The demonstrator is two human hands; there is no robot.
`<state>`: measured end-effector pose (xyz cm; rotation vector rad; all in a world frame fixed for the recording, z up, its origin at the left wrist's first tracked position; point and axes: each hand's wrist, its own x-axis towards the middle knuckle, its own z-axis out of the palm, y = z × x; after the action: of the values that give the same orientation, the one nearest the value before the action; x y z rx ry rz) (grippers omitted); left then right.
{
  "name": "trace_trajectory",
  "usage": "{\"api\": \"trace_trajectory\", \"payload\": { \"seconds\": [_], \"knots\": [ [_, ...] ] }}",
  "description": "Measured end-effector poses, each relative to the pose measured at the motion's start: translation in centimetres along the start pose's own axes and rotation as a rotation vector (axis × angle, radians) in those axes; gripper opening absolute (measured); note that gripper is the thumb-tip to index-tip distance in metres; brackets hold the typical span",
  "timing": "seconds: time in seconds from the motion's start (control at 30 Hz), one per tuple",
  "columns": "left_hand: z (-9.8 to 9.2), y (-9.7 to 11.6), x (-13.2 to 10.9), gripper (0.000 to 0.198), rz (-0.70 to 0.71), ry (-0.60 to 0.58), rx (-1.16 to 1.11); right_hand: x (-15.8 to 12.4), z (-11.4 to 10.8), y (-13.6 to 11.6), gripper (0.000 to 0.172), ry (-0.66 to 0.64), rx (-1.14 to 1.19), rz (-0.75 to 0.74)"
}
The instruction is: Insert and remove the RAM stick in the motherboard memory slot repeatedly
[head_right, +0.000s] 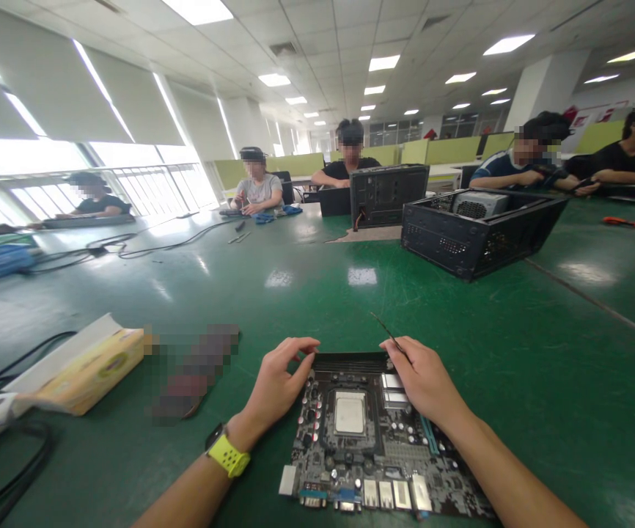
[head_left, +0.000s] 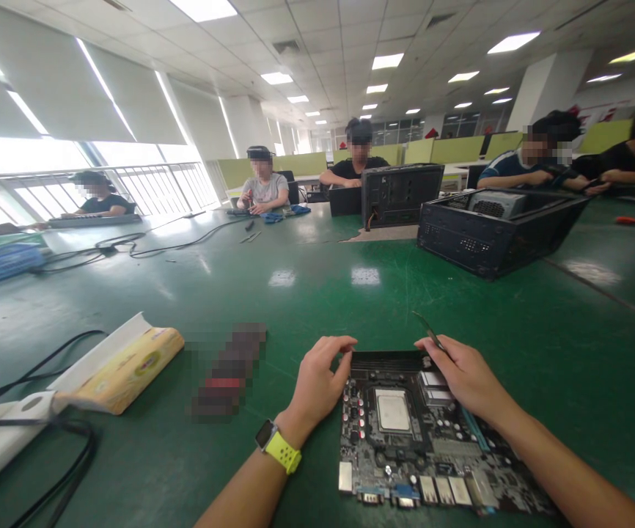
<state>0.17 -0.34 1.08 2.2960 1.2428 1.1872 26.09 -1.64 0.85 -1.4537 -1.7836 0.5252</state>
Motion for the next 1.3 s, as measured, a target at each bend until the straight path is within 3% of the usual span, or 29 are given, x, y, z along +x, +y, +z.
{"api": "trace_trajectory", "payload": {
  "seconds": [0.2, 1.0, 1.13, 1.3],
  "knots": [
    [0.1, 0.0, 0.0, 0.024, -0.015, -0.052, 0.039, 0.0, 0.0, -0.2, 0.040, -0.008, -0.003, 0.008],
    [-0.1, 0.3, 0.0, 0.018, -0.010, -0.078, 0.058, -0.2, -0.2, -0.5, 0.036, 0.013, -0.010, -0.031],
    [-0.1, 0.3, 0.0, 0.018, -0.020, -0.086, 0.055, -0.6, -0.7, -1.3, 0.029, 0.048, -0.090, -0.104],
    [-0.4, 1.0, 0.1, 0.018, 0.030, -0.077, 0.049, -1.4, -1.3, -3.8, 0.028, -0.036, -0.067, 0.014]
  ]
}}
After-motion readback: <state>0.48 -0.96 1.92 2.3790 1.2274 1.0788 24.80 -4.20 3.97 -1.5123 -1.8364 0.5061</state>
